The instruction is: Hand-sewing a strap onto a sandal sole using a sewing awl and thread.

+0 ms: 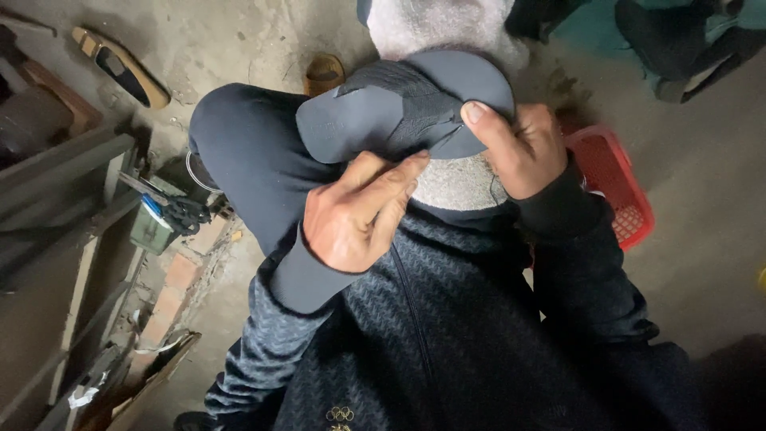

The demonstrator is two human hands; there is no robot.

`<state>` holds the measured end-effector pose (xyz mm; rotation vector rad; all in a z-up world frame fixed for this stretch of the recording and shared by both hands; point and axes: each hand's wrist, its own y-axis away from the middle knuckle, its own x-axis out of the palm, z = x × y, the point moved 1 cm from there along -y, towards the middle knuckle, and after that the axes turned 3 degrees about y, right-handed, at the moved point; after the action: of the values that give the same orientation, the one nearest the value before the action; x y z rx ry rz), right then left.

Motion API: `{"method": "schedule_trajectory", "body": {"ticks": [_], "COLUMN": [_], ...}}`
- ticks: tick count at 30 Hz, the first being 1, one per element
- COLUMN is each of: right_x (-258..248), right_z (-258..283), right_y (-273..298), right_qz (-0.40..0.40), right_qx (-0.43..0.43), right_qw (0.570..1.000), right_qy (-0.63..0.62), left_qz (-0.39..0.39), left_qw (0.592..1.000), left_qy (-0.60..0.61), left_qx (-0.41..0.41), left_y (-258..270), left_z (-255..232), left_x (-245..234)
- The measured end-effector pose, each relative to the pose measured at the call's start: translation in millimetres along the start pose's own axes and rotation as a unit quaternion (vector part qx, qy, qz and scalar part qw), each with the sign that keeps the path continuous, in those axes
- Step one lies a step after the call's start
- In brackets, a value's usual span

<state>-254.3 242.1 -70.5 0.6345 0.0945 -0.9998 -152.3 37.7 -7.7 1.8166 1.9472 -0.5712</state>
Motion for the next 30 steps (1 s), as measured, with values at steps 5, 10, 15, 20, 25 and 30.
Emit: {"method": "schedule_trajectory", "body": {"ticks": [5, 10, 15, 20, 25, 30], "right_x": [-1, -4, 17, 30, 34, 37], "right_z": [-10, 12, 32, 32, 29, 24], "right_y": [-2, 20, 39, 46, 50, 48], "right_qz": [0.013, 0.019, -0.022, -0.022, -0.033, -0.029], "right_qx": [-0.025, -0.097, -0.221, -0.24, -0.221, -0.212], "right_qw": [1.0, 0.992, 0.927, 0.902, 0.889, 0.885], "right_qy": [-0.006, 0.078, 0.304, 0.357, 0.401, 0.413], "left_qz": [0.005, 0.054, 0.177, 0.218, 0.202, 0.185], "left_qw": [1.0, 0.998, 0.982, 0.963, 0.961, 0.958], "left_qy": [0.0, 0.003, -0.057, -0.154, -0.189, -0.219], "left_qx": [-0.012, -0.029, -0.01, -0.02, 0.002, 0.005], "left_y": [-3, -3, 14, 23, 25, 27], "left_z": [-1, -3, 9, 20, 20, 21], "left_x": [0, -20, -37, -30, -25, -13]}}
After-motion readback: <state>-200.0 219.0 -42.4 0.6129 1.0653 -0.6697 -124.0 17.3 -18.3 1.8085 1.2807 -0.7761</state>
